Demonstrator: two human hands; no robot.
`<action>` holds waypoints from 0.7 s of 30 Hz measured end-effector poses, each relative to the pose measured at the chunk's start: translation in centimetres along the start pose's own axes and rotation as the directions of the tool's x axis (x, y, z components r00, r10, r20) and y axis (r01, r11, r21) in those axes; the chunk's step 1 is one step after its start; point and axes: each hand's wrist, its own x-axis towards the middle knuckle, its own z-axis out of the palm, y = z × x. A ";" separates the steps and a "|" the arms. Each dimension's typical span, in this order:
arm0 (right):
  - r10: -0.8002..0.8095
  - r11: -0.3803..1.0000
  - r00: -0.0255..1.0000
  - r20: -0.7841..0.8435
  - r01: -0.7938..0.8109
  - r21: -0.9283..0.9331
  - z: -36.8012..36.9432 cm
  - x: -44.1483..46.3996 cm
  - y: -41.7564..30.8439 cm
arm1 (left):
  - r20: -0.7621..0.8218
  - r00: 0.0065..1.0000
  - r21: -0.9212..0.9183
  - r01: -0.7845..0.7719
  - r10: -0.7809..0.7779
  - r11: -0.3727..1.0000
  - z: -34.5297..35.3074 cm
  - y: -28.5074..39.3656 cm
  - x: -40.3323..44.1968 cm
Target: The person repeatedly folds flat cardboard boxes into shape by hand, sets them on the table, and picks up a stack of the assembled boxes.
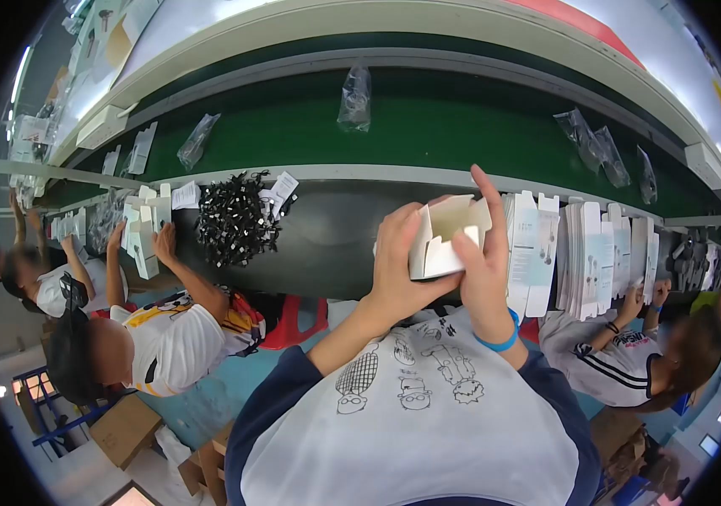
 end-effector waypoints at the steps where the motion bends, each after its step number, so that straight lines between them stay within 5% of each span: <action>1: 0.054 0.998 0.996 -0.069 -0.054 0.013 0.2 0.0 0.3 | -0.044 0.995 0.037 -0.088 0.089 0.995 0.0 -0.1 0.2; 3: 0.105 0.994 0.986 -0.132 -0.102 0.029 -0.1 0.1 0.7 | -0.003 0.997 0.083 -0.077 0.078 0.994 -0.7 0.5 0.4; 6: 0.181 0.824 0.981 0.069 -0.190 0.534 -0.9 0.1 -0.3 | 0.052 0.997 0.101 -0.067 0.062 0.993 -1.3 1.3 0.5; 9: 0.272 0.883 0.957 0.099 -0.289 0.370 -0.8 0.3 -1.1 | 0.072 0.996 0.065 -0.066 0.061 0.996 -1.4 2.1 0.3; 11: 0.257 0.907 0.964 0.067 -0.265 0.327 -0.9 0.2 -0.3 | 0.177 0.962 -0.183 0.242 -0.211 0.953 -1.6 2.9 0.3; 14: -0.147 0.989 0.986 0.071 0.147 0.012 -0.6 0.1 0.1 | 0.277 0.917 -0.309 0.368 -0.287 0.877 -2.6 4.4 1.0; 15: -0.147 0.989 0.987 0.071 0.146 0.011 -0.8 0.3 0.2 | 0.294 0.898 -0.366 0.423 -0.328 0.829 -2.9 4.8 1.3; 17: -0.447 0.866 0.844 0.298 0.492 -0.095 -1.7 0.8 0.3 | 0.361 0.870 -0.422 0.473 -0.335 0.773 -3.3 4.7 1.4; 21: -0.496 0.729 0.754 0.431 0.631 -0.264 -1.9 1.0 -0.4 | 0.439 0.862 -0.422 0.446 -0.253 0.789 -3.2 4.9 1.7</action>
